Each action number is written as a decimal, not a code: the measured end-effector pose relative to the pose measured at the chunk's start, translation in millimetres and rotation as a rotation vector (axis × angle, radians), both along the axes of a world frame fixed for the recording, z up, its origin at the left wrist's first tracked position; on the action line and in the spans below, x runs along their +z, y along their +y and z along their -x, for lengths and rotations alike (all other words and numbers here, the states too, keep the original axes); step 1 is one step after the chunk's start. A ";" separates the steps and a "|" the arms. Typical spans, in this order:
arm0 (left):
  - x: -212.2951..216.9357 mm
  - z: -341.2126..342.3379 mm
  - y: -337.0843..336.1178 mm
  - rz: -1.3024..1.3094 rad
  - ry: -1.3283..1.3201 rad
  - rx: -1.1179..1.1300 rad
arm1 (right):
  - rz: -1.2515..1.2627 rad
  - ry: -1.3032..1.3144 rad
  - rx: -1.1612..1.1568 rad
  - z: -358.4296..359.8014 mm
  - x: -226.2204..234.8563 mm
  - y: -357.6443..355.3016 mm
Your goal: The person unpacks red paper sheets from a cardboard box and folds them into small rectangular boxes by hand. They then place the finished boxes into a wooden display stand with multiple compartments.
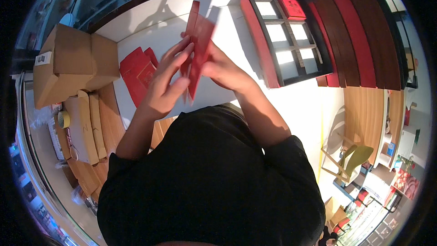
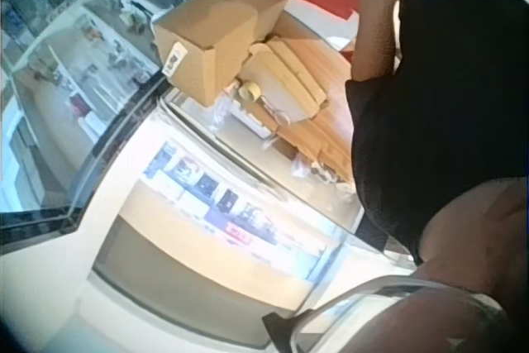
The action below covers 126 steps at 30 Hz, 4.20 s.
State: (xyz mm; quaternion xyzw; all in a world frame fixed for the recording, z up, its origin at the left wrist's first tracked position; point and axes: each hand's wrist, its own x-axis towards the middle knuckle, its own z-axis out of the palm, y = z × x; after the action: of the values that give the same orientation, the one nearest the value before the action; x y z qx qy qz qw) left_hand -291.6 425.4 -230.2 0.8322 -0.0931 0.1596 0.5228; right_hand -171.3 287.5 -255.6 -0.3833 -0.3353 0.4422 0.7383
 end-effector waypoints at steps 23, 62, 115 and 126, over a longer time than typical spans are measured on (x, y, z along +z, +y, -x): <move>61.7 -56.9 -2.3 -0.018 -0.121 -0.057 | -0.263 0.257 0.149 11.3 9.5 -10.4; 9.8 18.1 19.2 0.012 -0.008 0.211 | 0.201 -0.702 -0.345 9.7 33.7 -14.6; 14.0 -13.5 -7.3 -0.606 -0.013 0.553 | 0.392 -0.843 -0.533 6.8 49.1 7.4; 16.9 -10.4 -4.7 -0.564 -0.056 0.486 | 0.366 -0.555 -0.331 -1.0 77.5 4.2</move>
State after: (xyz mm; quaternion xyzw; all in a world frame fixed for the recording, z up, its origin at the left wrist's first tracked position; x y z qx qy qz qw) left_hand -281.2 420.7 -213.3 0.9367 0.0527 0.2696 0.2170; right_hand -170.3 291.7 -178.1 -0.6631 -0.3718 0.2488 0.6001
